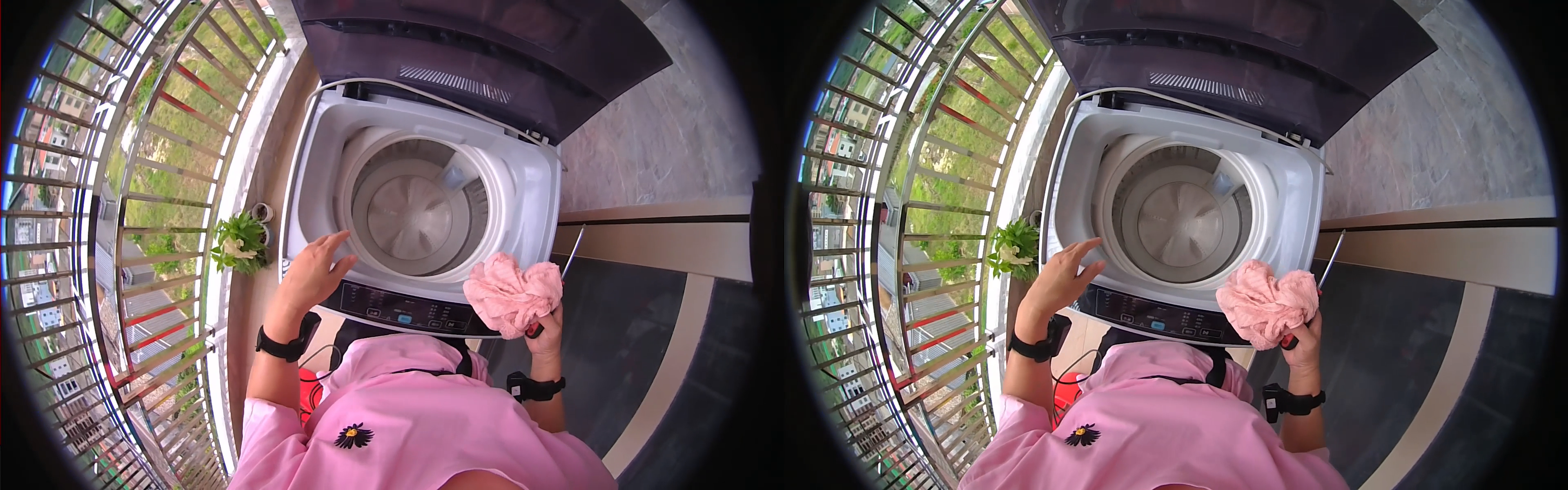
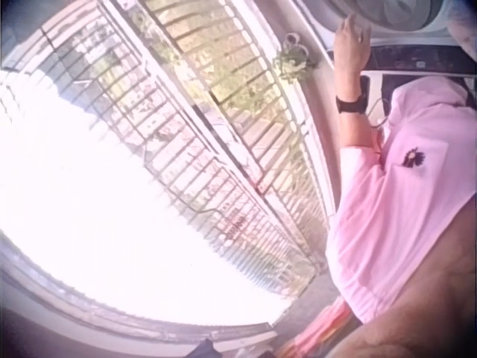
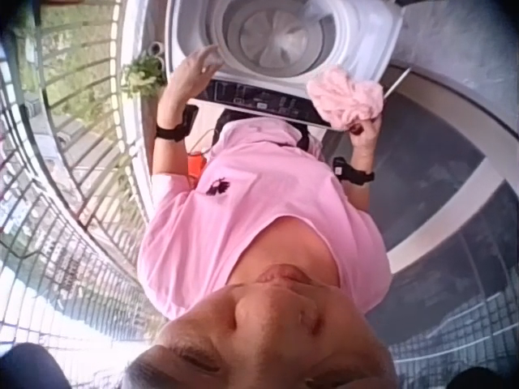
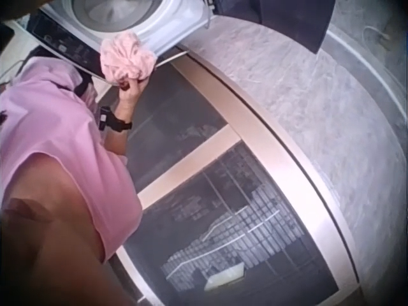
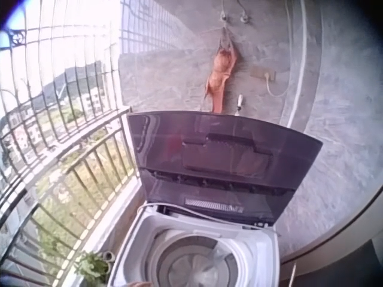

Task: Checking and repairing the internal components of a top-loading washing machine using a screwdriver.

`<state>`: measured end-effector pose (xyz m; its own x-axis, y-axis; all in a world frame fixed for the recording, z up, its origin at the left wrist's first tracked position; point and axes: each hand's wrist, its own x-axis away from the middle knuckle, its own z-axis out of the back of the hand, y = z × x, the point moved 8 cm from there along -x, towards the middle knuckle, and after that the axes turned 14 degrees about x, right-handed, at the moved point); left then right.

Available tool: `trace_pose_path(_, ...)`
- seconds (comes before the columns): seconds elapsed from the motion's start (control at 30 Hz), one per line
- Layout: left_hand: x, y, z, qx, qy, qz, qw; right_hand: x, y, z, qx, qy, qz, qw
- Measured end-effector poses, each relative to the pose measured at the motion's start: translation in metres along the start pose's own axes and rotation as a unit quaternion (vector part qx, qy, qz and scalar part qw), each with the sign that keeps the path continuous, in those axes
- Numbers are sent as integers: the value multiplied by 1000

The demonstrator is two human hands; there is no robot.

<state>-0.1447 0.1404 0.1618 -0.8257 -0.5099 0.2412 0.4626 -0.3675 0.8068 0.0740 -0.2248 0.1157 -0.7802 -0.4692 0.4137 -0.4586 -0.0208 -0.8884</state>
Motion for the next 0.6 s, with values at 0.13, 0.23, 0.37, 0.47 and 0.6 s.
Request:
trace_pose_path(0.13,-36,37,4,-72,-56,-58,994,3,25,16,-36,3,-5,999)
trace_pose_path(0.23,-83,75,-6,-131,-87,-113,981,4,46,22,-23,15,7,1000)
trace_pose_path(0.37,-153,102,-69,-233,-186,-152,942,5,51,29,-45,85,20,995)
trace_pose_path(0.47,-205,66,-135,-208,-296,-166,917,6,69,45,-14,96,49,994)
trace_pose_path(0.6,-259,-6,-222,-358,-399,-70,841,20,85,57,78,147,94,982)
